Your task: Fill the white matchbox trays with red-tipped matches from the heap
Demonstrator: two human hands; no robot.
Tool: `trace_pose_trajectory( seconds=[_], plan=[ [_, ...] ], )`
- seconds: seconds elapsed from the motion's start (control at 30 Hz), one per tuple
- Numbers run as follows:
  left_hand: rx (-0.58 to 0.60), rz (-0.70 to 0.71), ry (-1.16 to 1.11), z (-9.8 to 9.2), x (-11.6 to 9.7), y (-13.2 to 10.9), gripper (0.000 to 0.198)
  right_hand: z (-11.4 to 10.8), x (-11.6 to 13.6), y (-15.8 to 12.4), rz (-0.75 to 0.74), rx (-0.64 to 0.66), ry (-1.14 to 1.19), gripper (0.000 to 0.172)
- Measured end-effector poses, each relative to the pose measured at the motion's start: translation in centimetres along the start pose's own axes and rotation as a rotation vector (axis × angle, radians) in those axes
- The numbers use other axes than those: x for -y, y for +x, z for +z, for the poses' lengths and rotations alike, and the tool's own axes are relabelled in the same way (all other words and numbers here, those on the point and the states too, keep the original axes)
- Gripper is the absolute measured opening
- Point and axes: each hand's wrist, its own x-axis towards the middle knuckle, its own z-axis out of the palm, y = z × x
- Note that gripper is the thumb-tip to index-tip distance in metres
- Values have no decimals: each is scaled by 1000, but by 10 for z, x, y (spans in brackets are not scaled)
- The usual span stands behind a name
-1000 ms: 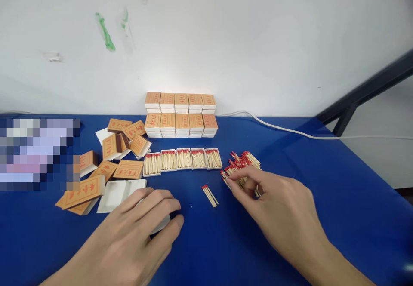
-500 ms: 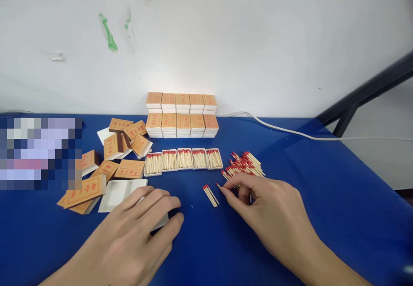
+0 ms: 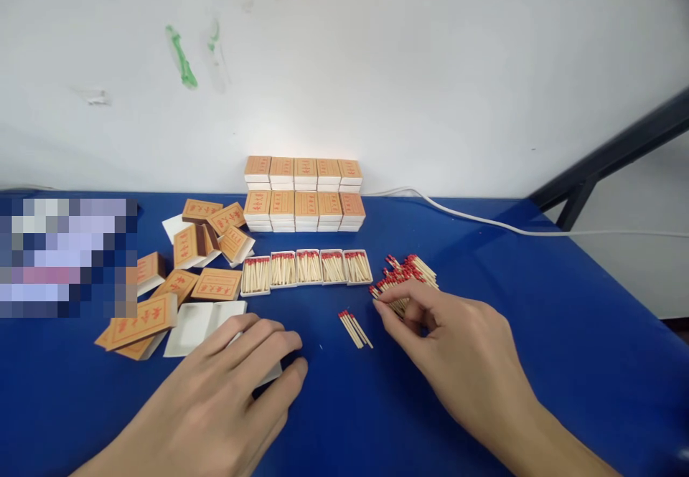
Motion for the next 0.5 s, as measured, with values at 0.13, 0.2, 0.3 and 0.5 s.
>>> trace_pose_trajectory(
  seconds=[0.13,0.2,0.3,0.5],
  plan=[
    [-21,-13,1,3,0,0,40,1,-6,1,-45,-24,-115,15],
    [-46,-12,0,4,0,-2,41,2,-6,1,-61,-10,-120,16],
    [-39,-13,-1,5,1,-5,41,3,-4,0,-62,15,-72,16],
    [-27,-18,-1,7,0,-6,42,6,4,-4,-42,125,78,12]
  ],
)
